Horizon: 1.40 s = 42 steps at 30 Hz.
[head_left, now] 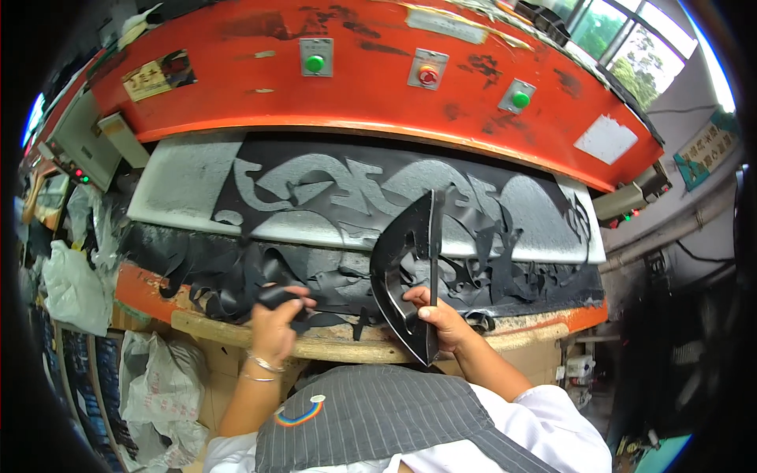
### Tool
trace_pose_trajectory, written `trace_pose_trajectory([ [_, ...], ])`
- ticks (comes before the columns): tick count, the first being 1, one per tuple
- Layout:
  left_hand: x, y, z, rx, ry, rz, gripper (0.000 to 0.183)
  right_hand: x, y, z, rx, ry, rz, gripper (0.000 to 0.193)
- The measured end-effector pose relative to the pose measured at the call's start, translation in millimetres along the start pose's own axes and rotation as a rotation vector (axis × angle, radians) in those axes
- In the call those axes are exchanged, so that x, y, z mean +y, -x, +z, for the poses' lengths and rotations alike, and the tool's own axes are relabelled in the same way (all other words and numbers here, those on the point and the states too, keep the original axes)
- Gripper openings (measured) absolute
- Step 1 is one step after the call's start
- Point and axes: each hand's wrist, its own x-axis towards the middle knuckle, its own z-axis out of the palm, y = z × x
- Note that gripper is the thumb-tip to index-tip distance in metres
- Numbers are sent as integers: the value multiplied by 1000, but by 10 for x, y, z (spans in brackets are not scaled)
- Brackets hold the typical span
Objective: The recorder uses a hydraulic press and metal dies to cut shoe components from a sheet of leather.
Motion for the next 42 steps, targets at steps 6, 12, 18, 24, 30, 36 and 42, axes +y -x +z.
trace_pose_trajectory([
  [6,-543,183,883,-118,-328,247,51,5,138,11,-101,356,-55,91],
  [12,-638,156,1142,-249,-515,500,59,-262,383,-17,-124,524,110,74],
  [18,-670,231,1192,-118,-456,481,68,-244,328,23,-118,411,73,61],
  [24,-401,228,964,-288,-536,162,69,-148,359,97,-109,338,99,57],
  [30,-498,79,794,-451,-425,90,48,-196,402,24,-96,545,125,76],
  [36,-419,110,752,-434,-545,-103,36,-334,419,113,-65,780,-136,77],
  [42,-673,181,958,-402,-138,124,46,-210,359,193,-69,823,-137,75],
])
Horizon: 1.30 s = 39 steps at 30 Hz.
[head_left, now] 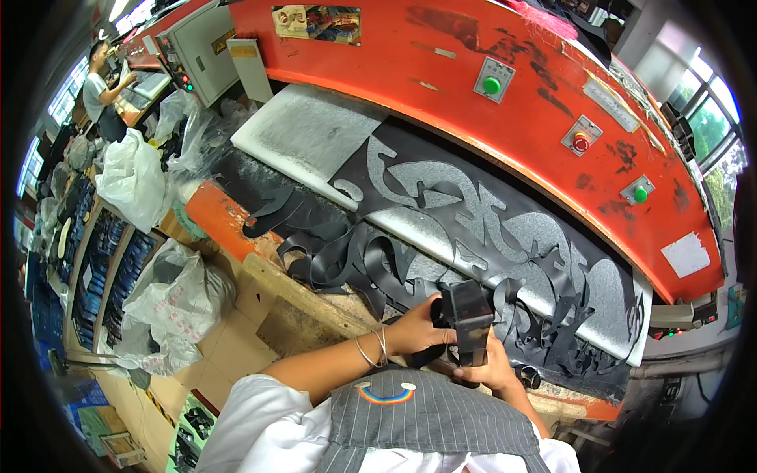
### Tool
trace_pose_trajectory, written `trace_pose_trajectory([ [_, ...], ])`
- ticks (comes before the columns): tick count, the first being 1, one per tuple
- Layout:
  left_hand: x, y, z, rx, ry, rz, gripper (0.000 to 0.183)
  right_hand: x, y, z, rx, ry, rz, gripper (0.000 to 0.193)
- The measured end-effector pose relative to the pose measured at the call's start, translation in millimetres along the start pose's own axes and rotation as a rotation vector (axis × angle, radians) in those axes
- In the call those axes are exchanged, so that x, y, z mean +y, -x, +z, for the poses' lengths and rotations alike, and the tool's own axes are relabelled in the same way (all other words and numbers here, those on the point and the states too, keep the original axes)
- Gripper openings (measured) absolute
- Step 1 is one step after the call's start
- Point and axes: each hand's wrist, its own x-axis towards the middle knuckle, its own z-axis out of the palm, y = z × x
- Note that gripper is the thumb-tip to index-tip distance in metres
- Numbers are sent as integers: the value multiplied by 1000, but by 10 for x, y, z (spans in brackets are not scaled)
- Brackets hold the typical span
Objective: The recorder uses a hydraulic press and metal dies to cut shoe components from a sheet of leather.
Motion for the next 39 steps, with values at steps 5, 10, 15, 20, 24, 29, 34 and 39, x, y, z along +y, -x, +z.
trace_pose_trajectory([
  [5,439,-23,-625,45,-709,-171,31,38,-52,43,73,91,-115,75],
  [10,749,-172,-1491,448,-1213,52,32,126,123,-57,203,454,50,76],
  [15,585,-373,-1423,454,-1564,-61,43,17,27,122,224,677,220,71],
  [20,547,-387,-1768,312,-1563,-196,43,-47,-121,230,215,814,186,77],
  [24,1149,-151,-1877,471,-1121,-43,22,-5,-74,202,210,833,176,82],
  [29,2372,242,-2533,840,-848,153,16,8,-62,198,222,898,114,81],
  [34,2708,257,-3231,781,-1230,237,21,-318,-98,154,156,857,101,82],
  [39,2159,102,-3310,379,-1690,-370,84,-611,-673,403,65,796,-262,58],
])
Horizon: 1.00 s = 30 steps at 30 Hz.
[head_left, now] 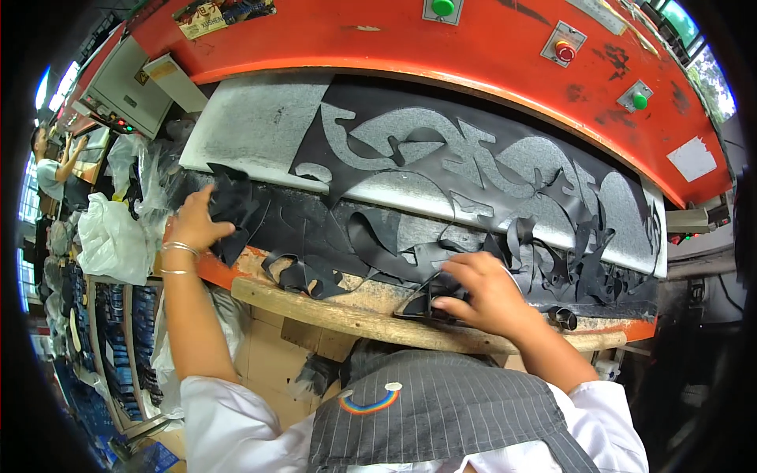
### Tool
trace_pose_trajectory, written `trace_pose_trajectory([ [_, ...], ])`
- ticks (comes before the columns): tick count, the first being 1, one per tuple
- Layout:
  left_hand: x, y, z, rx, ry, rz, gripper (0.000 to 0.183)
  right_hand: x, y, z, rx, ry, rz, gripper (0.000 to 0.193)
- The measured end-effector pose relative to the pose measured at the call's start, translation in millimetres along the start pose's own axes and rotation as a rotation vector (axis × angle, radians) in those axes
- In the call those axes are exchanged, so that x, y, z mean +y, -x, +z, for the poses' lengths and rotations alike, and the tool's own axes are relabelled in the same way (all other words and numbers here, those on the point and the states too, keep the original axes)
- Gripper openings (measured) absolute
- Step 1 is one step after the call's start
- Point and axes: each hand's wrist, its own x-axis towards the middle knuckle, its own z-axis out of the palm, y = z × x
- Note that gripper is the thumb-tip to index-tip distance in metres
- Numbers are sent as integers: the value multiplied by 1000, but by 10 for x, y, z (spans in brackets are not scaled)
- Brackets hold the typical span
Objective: The recorder uses a hydraulic press and metal dies to cut shoe components from a sheet of leather.
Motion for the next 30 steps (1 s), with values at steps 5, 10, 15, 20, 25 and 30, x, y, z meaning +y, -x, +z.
trace_pose_trajectory([
  [5,1002,-30,518,-118,210,326,86,123,-552,614,-155,297,13,21],
  [10,1308,464,688,-521,127,404,70,177,-824,820,-177,237,80,20],
  [15,1580,347,588,-80,246,645,69,106,-1215,1113,2,55,4,21],
  [20,1667,83,950,-254,197,831,38,107,-1161,766,91,-166,-62,27],
  [25,1650,49,936,-354,403,614,27,1084,-444,-213,323,-56,347,35],
  [30,1568,-48,803,-457,247,463,30,1727,878,-512,123,256,697,52],
])
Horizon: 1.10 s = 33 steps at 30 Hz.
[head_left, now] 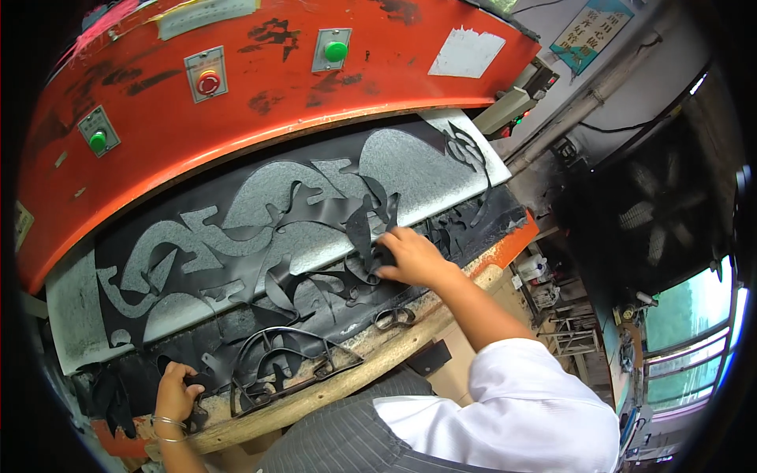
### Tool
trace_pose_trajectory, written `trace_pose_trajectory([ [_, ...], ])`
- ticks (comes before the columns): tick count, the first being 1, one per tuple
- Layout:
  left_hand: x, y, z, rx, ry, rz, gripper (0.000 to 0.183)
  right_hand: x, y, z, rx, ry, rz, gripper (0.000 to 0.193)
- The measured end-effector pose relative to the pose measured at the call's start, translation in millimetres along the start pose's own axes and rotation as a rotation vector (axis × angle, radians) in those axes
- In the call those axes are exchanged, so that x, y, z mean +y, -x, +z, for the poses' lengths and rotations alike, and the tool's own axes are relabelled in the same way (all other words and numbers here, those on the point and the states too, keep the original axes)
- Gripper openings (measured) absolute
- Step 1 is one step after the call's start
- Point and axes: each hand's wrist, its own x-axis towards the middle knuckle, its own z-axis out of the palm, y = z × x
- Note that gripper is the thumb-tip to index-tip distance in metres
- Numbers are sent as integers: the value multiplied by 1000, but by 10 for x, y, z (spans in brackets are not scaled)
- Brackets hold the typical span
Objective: The recorder uses a hydraulic press and metal dies to cut shoe components from a sheet of leather.
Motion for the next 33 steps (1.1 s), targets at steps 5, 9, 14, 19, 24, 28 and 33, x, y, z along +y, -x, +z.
trace_pose_trajectory([
  [5,-71,78,-123,92,-216,-14,20,307,369,210,-40,13,-173,56],
  [9,131,316,-281,383,-340,94,10,395,311,136,-42,83,-281,35],
  [14,-172,1063,-667,782,228,-337,25,691,69,-371,65,-491,-261,31],
  [19,-472,1570,-1175,1244,481,-311,31,1333,-655,-697,62,-1075,-22,36],
  [24,-1194,1820,-1532,1217,196,-410,39,1911,-1100,-665,469,-307,208,38],
  [28,-1744,1945,-1478,1080,-515,-282,37,1484,-879,-686,530,-540,0,33],
  [33,-1744,1173,-764,638,-382,-420,26,272,-44,-576,42,-461,-336,23],
])
